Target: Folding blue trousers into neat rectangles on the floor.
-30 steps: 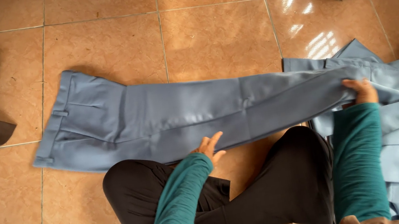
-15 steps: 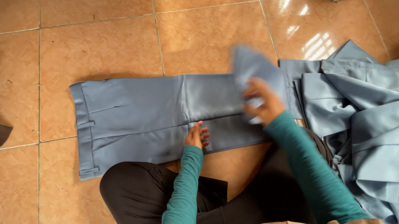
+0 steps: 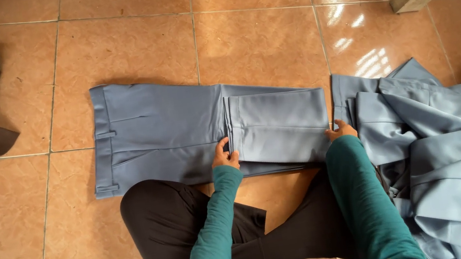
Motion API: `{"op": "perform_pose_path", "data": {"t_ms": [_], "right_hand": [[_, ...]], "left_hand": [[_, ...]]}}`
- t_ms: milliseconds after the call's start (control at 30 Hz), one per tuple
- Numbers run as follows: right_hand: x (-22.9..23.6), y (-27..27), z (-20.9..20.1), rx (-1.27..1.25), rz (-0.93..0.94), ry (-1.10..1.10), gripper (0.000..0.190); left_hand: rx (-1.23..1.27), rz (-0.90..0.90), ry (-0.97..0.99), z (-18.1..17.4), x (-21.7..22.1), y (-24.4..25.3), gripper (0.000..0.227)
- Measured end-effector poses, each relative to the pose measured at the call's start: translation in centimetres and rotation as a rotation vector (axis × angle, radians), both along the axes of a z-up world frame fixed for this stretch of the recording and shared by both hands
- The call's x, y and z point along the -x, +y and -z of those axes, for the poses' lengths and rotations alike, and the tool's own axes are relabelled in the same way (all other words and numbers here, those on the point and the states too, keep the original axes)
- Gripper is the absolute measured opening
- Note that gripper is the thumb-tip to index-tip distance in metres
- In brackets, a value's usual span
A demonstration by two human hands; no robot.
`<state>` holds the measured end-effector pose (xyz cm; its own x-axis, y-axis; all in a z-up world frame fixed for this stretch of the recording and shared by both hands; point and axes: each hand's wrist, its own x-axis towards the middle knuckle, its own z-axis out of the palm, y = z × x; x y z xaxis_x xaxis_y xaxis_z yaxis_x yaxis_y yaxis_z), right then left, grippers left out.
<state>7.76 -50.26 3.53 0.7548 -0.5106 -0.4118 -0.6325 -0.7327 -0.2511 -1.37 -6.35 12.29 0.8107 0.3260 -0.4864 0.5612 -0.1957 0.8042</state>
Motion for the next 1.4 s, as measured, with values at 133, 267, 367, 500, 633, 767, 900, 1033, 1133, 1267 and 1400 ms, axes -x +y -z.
{"op": "perform_pose_path", "data": {"t_ms": [133, 267, 367, 500, 633, 767, 900, 1033, 1133, 1267, 1400], "right_hand": [[-1.1, 1.8, -0.8, -0.006, -0.043, 0.126, 0.067], [-0.4, 2.0, -2.8, -0.124, -0.034, 0.14, 0.071], [1.8, 3.8, -11.7, -0.469, 0.175, -0.037, 0.079], [2.7, -4.1, -9.5, -0.92, 0.374, -0.497, 0.053], [5.0, 1.9, -25.5, -0.82, 0.225, -0.721, 0.043], [3.0, 5.2, -31.4, -0.571, 0.043, -0.871, 0.045], [1.2, 12.7, -30.6, -0.629, -0.219, -0.978, 0.04], [4.1, 26.5, -29.0, -0.905, -0.306, -0.762, 0.047], [6.0, 29.9, -25.1, -0.929, -0.361, -0.535, 0.057], [7.2, 24.8, -13.1, -0.22, -0.53, -0.456, 0.06], [9.7, 20.3, -8.4, 0.066, -0.474, -0.151, 0.073]], "left_hand": [[-0.105, 0.142, 0.065, 2.1, 1.7, 1.3, 0.059], [-0.378, 0.315, -0.097, 10.9, 1.6, 1.3, 0.048], [-0.476, 0.39, -0.189, 11.5, 1.7, 0.5, 0.046], [-0.32, 0.496, -0.446, 9.7, 2.3, -1.7, 0.058], [-0.083, 0.403, -0.527, 1.8, 3.2, -3.5, 0.053], [-0.07, 0.24, -0.58, 0.0, 1.7, -0.9, 0.041], [-0.1, 0.016, -0.301, 1.8, -0.7, 4.5, 0.026], [0.361, -0.299, -0.142, 5.1, -2.8, 8.8, 0.041], [0.538, -0.451, -0.069, 3.2, -2.6, 9.9, 0.071], [0.034, -0.165, 0.043, 7.8, -2.4, 10.1, 0.06], [-0.069, -0.158, -0.277, 0.9, -1.2, 8.3, 0.041]]}}
